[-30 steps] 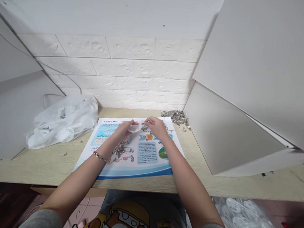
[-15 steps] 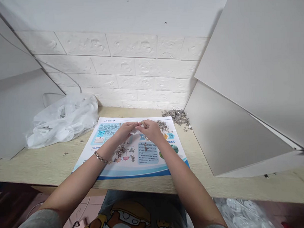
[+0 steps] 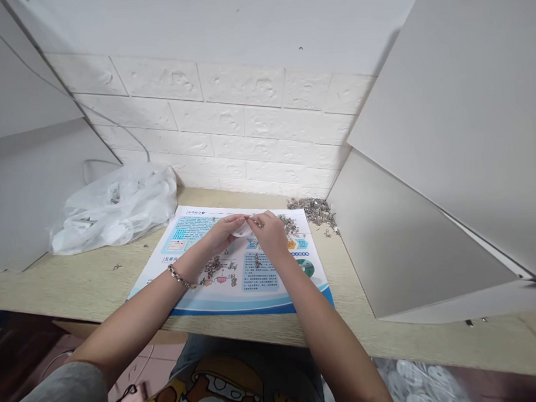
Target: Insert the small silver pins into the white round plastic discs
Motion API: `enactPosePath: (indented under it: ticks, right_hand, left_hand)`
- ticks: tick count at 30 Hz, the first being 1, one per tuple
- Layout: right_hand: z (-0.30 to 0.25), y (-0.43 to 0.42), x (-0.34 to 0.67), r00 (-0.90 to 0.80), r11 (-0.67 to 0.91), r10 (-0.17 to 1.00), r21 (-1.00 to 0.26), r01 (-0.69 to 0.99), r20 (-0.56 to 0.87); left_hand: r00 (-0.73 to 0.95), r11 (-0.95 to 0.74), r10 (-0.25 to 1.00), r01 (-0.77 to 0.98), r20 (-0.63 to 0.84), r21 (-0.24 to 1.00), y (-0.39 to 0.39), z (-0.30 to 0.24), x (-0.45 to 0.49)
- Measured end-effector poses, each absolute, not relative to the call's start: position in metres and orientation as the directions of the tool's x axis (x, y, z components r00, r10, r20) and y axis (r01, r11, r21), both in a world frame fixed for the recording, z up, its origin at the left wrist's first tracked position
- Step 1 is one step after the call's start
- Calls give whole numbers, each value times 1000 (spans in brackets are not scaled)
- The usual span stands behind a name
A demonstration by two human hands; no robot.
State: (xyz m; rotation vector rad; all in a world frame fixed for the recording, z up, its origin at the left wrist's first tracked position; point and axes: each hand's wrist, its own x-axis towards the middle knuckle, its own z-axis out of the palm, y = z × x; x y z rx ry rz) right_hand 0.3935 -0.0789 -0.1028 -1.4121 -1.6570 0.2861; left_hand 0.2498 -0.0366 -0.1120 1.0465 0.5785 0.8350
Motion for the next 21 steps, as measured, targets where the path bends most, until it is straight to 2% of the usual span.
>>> enactPosePath:
  ticks: [5, 9, 13, 21]
  right_hand:
    - [-99, -79, 393, 91, 337, 868, -713, 615, 488]
    - [-99, -76, 395, 94, 314, 881, -722, 617, 463]
    - [-101, -74, 399, 88, 261, 910, -724, 638, 405]
    - [-99, -76, 401, 94, 216, 926, -720, 659, 365]
  left_hand:
    - [509, 145, 861, -271, 14, 951, -34, -114, 251]
    - [381, -14, 924, -62, 37, 998, -35, -111, 251]
    - [259, -173, 955, 92, 144, 981, -39, -111, 254]
    - [251, -175, 962, 258, 109, 950, -43, -111, 258]
